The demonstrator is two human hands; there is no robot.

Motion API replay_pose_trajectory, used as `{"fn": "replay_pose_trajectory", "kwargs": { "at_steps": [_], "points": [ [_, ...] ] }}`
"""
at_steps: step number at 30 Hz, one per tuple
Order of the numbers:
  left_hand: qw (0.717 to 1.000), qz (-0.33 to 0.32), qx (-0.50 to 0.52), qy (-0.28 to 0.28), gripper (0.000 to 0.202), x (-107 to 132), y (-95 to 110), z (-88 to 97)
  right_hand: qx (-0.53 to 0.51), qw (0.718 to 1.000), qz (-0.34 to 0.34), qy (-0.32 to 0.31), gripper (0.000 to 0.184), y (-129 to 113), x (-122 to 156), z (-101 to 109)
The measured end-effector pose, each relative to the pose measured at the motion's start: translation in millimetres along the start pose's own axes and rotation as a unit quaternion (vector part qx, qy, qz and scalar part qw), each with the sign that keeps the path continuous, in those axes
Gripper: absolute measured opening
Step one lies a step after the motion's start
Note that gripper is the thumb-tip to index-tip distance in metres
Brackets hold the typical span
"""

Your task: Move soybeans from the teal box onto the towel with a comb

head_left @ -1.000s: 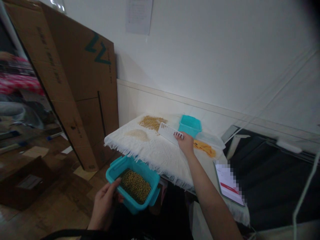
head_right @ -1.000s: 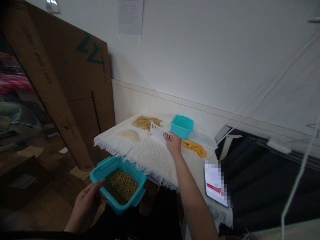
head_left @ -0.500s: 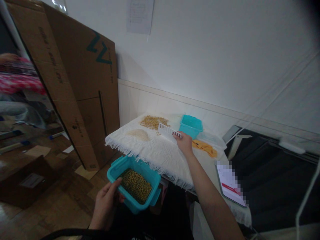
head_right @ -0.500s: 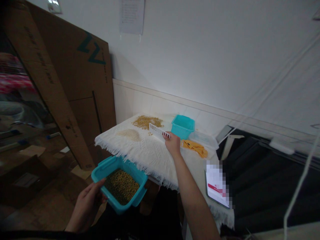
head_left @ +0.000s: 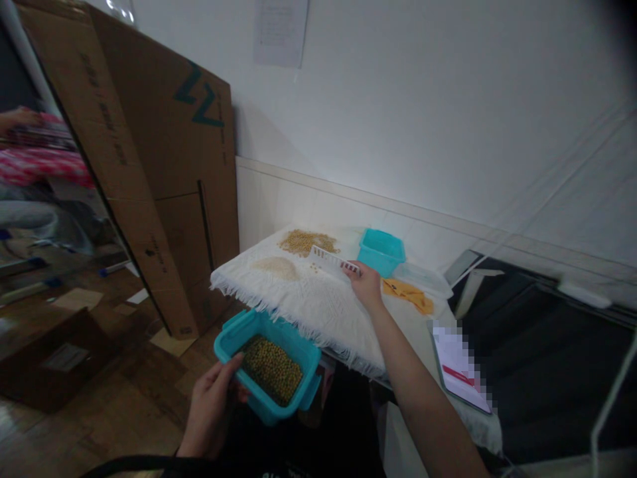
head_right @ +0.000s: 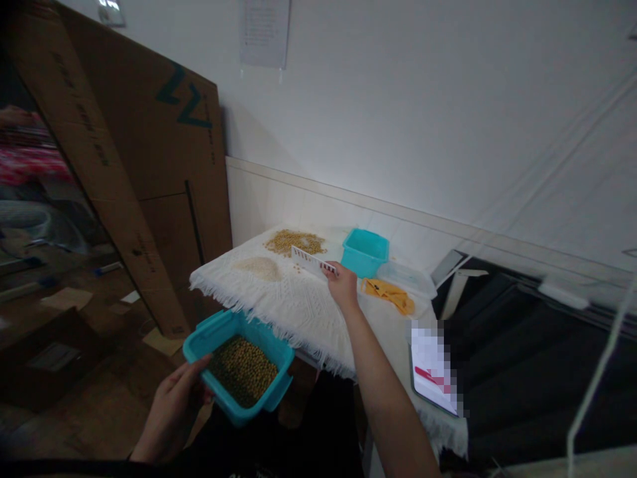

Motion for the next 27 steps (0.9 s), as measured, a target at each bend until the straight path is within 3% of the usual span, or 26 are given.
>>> {"fn": "replay_pose_trajectory", "kwargs": {
  "at_steps": [5, 11, 27],
  "points": [
    [1.000, 0.003, -0.002, -0.005, 0.039, 2.3, 1.7, -1.1, -0.004, 1.000, 0.004, -0.017, 0.027, -0.1, -0.1, -5.0],
    [1.000, -0.003, 0.003, -0.013, 0.039, -1.8, -3.0, -0.7, 0.000, 1.000, -0.003, 0.024, 0.028, 8.3, -6.4, 7.3],
    [1.000, 0.006, 0.012, -0.002, 0.043, -0.8, -1.5, 0.6, 0.004, 1.000, 0.002, 0.010, 0.028, 17.9, -5.2, 6.9]
  ]
}}
Point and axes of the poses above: each hand's wrist, its own x-axis away from the middle knuckle, its own z-axis out of the back of the hand, y = z × x, the point moved 7 cm from there along -x, towards the middle knuckle, and after that the axes turned 12 degrees about y, right-handed, at the moved point
